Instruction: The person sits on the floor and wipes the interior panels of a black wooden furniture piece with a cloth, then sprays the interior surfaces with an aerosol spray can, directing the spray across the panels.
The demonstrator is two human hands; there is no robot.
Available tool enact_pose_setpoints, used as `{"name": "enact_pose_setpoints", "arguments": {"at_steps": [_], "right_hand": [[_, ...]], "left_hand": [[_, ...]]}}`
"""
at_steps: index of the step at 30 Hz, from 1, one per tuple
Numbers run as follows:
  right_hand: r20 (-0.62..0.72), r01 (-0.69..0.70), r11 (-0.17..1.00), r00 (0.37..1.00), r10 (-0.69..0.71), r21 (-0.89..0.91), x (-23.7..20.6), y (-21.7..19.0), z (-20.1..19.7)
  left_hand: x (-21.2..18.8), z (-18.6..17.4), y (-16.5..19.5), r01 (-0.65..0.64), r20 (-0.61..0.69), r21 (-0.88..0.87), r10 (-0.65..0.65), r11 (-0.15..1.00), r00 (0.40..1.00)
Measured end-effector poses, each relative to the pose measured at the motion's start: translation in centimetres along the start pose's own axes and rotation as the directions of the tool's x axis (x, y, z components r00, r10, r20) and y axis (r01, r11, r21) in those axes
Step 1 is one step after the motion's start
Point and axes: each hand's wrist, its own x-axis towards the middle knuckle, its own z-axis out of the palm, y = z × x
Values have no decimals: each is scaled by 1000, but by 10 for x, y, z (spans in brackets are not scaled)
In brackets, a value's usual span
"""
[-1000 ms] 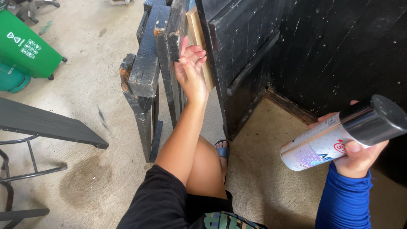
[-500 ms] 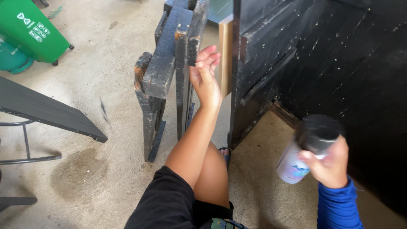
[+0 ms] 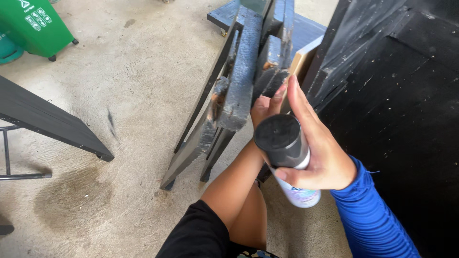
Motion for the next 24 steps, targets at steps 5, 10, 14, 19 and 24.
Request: {"name": "enact_pose_setpoints", "arguments": {"at_steps": [5, 10, 14, 19, 24], "right_hand": [[-38, -32, 999, 999, 32, -10, 24, -14, 21], [-37, -19, 994, 999, 15, -104, 30, -17, 30], [-25, -57, 996, 998, 55, -62, 31, -15, 32], [-13, -40, 998, 999, 40, -45, 32, -8, 30], [5, -41, 999, 999, 41, -25, 32, -3, 27]], "left_hand": [[5, 0, 8, 43, 35, -29, -42, 999, 999], [34, 21, 39, -48, 51, -80, 52, 996, 997], [54, 28, 62, -179, 149, 337, 135, 925, 980], [79, 34, 58, -209, 132, 132, 192, 969, 973], [101, 19, 39, -18, 322, 99, -15, 995, 947]]}}
